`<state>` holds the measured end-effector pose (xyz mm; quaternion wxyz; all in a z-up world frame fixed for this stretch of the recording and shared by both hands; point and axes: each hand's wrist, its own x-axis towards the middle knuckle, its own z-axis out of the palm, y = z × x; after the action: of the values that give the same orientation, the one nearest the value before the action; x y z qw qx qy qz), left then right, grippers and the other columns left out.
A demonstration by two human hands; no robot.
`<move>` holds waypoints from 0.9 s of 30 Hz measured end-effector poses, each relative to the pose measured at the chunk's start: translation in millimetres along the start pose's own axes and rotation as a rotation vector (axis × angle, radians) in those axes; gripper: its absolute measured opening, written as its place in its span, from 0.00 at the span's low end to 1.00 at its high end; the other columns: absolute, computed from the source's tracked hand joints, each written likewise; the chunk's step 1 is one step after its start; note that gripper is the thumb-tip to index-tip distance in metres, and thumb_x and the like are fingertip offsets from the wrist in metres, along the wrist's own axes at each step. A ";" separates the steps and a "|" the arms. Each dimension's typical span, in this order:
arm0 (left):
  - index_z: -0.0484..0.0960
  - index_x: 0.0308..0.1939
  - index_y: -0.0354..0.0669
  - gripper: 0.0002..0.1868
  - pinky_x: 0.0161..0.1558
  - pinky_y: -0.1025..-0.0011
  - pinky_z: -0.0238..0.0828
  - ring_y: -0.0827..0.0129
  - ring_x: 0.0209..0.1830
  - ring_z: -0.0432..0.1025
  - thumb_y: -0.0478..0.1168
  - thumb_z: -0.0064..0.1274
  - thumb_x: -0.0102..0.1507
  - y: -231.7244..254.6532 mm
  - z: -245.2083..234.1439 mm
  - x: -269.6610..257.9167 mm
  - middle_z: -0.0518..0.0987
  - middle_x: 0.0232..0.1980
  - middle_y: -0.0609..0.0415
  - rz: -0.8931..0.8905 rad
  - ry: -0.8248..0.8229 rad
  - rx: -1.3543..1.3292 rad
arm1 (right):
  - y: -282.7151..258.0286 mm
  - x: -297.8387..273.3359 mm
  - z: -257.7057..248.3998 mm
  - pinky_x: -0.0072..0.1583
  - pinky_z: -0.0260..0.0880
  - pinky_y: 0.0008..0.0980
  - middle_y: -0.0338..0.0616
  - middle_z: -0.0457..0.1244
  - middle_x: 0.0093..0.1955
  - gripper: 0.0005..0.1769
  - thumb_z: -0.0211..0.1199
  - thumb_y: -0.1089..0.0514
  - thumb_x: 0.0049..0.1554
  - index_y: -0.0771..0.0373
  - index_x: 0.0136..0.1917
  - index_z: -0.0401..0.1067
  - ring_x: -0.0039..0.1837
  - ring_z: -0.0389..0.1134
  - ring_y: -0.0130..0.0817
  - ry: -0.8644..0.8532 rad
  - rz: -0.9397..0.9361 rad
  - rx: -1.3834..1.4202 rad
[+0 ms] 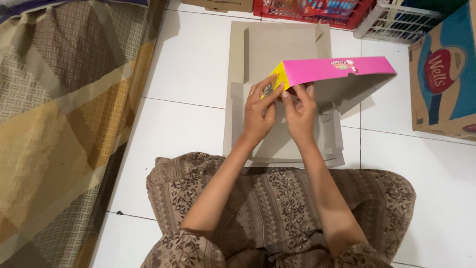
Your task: The person folds a cardboard sheet by hand and assembles it into a box by tucking in the flaps and attaching a printed lid cover.
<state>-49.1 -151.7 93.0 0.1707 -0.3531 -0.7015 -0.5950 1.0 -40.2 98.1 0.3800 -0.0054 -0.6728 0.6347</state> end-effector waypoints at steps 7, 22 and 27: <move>0.66 0.64 0.38 0.27 0.72 0.53 0.66 0.41 0.76 0.62 0.27 0.56 0.63 -28.3 17.1 -4.4 0.59 0.79 0.36 -0.054 -0.024 -0.071 | 19.9 -4.3 17.0 0.63 0.70 0.23 0.44 0.67 0.59 0.17 0.54 0.66 0.67 0.70 0.69 0.65 0.62 0.68 0.29 -0.016 0.134 0.001; 0.59 0.78 0.60 0.47 0.66 0.59 0.69 0.51 0.70 0.70 0.19 0.41 0.58 -111.5 -51.5 77.6 0.74 0.73 0.47 -0.453 -0.540 0.103 | 102.6 4.9 -213.3 0.47 0.74 0.35 0.55 0.67 0.51 0.24 0.66 0.62 0.60 0.72 0.65 0.63 0.50 0.70 0.34 -0.017 0.327 -0.657; 0.59 0.79 0.57 0.47 0.70 0.58 0.65 0.48 0.74 0.64 0.17 0.38 0.57 -104.1 -59.5 75.7 0.71 0.74 0.45 -0.385 -0.551 0.112 | 146.7 27.0 -256.2 0.46 0.70 0.42 0.53 0.69 0.41 0.09 0.59 0.63 0.64 0.72 0.53 0.75 0.42 0.70 0.37 -0.241 0.364 -0.825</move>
<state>-184.9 -190.8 82.5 -0.1215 -0.3518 -0.8066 -0.4591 44.8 219.3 -38.4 0.1476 -0.2003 -0.8965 0.3666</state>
